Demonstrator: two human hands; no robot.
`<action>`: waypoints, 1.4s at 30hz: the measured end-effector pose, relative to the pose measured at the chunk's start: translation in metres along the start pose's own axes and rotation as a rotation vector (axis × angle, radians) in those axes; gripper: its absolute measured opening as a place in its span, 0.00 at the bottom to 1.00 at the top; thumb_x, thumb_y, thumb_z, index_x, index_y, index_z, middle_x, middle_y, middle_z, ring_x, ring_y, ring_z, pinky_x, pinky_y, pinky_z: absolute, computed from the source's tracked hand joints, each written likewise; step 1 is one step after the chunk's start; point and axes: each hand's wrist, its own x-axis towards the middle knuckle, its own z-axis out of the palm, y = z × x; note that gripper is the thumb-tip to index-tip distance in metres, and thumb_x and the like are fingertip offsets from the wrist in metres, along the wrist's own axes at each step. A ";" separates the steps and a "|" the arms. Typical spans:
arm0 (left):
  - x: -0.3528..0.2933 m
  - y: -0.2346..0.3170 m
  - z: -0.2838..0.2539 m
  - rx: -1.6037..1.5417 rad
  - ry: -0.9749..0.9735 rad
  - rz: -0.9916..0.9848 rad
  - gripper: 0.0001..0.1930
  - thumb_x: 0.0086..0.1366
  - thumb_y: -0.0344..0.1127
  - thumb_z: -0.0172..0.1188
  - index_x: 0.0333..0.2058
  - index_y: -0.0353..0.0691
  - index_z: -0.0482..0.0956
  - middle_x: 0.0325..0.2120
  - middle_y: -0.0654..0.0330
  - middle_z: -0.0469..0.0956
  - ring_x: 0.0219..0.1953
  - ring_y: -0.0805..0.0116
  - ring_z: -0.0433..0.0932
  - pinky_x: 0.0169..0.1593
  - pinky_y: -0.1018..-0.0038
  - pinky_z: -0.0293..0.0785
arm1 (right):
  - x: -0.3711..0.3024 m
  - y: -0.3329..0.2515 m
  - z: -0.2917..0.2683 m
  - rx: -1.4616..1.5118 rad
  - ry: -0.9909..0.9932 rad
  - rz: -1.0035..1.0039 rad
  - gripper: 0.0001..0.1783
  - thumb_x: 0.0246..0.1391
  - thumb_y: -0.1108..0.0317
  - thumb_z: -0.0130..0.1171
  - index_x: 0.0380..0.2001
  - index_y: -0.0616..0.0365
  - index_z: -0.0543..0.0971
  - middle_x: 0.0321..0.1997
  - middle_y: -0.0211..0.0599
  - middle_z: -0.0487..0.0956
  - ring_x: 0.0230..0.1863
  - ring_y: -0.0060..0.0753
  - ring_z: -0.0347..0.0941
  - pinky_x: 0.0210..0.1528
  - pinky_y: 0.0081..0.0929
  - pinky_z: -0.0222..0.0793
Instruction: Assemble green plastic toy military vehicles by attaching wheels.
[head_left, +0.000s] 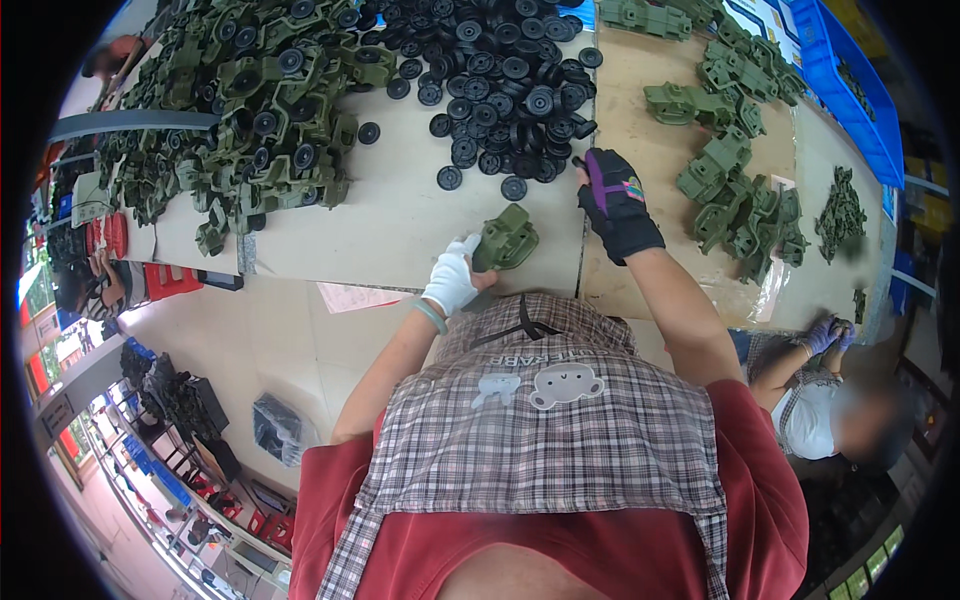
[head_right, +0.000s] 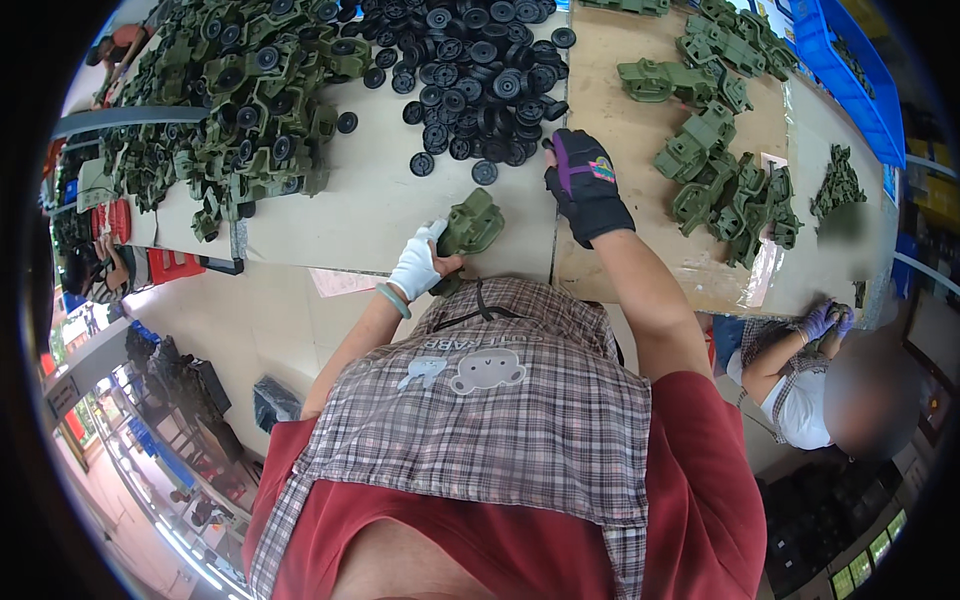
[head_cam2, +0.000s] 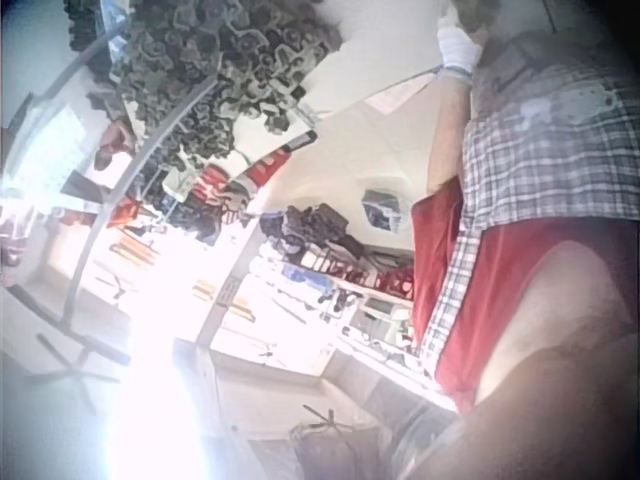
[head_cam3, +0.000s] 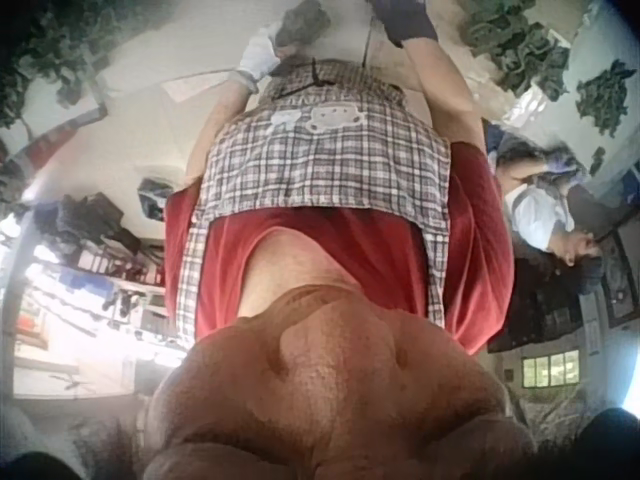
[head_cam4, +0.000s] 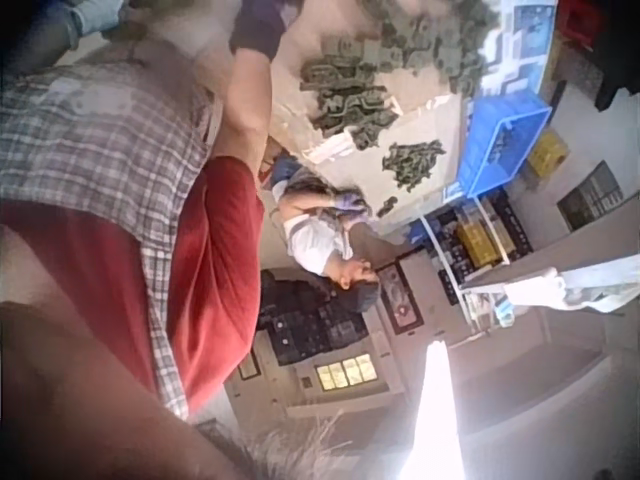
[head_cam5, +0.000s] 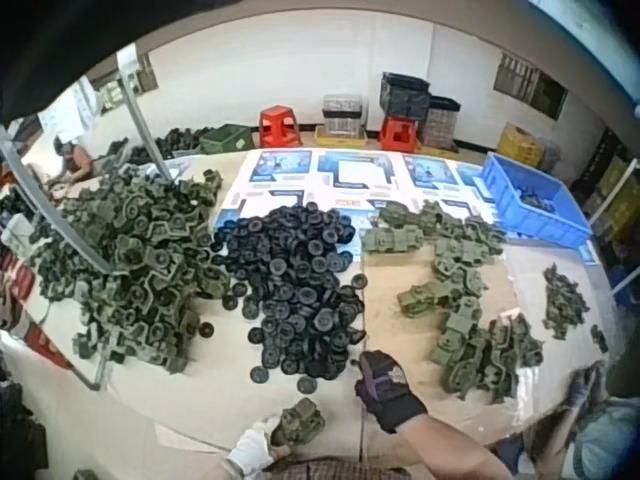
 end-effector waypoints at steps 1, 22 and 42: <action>0.005 0.007 0.002 0.142 0.041 0.095 0.46 0.53 0.49 0.76 0.68 0.35 0.71 0.53 0.37 0.80 0.54 0.37 0.82 0.57 0.54 0.80 | -0.007 0.000 -0.007 -0.005 -0.004 0.003 0.10 0.63 0.66 0.59 0.43 0.59 0.80 0.39 0.49 0.81 0.42 0.53 0.79 0.45 0.48 0.76; 0.071 0.058 0.007 0.474 -0.258 0.203 0.35 0.73 0.50 0.60 0.71 0.35 0.66 0.63 0.39 0.71 0.56 0.37 0.78 0.59 0.53 0.77 | -0.106 -0.011 -0.052 0.206 -0.125 0.243 0.23 0.50 0.66 0.72 0.50 0.57 0.80 0.46 0.52 0.82 0.51 0.59 0.78 0.54 0.49 0.75; 0.022 0.069 -0.027 0.526 -0.031 0.521 0.38 0.52 0.53 0.77 0.61 0.46 0.78 0.53 0.53 0.78 0.55 0.50 0.77 0.53 0.53 0.76 | -0.094 -0.058 -0.061 0.344 -0.376 0.016 0.27 0.49 0.68 0.73 0.54 0.58 0.79 0.48 0.52 0.81 0.54 0.60 0.76 0.57 0.48 0.73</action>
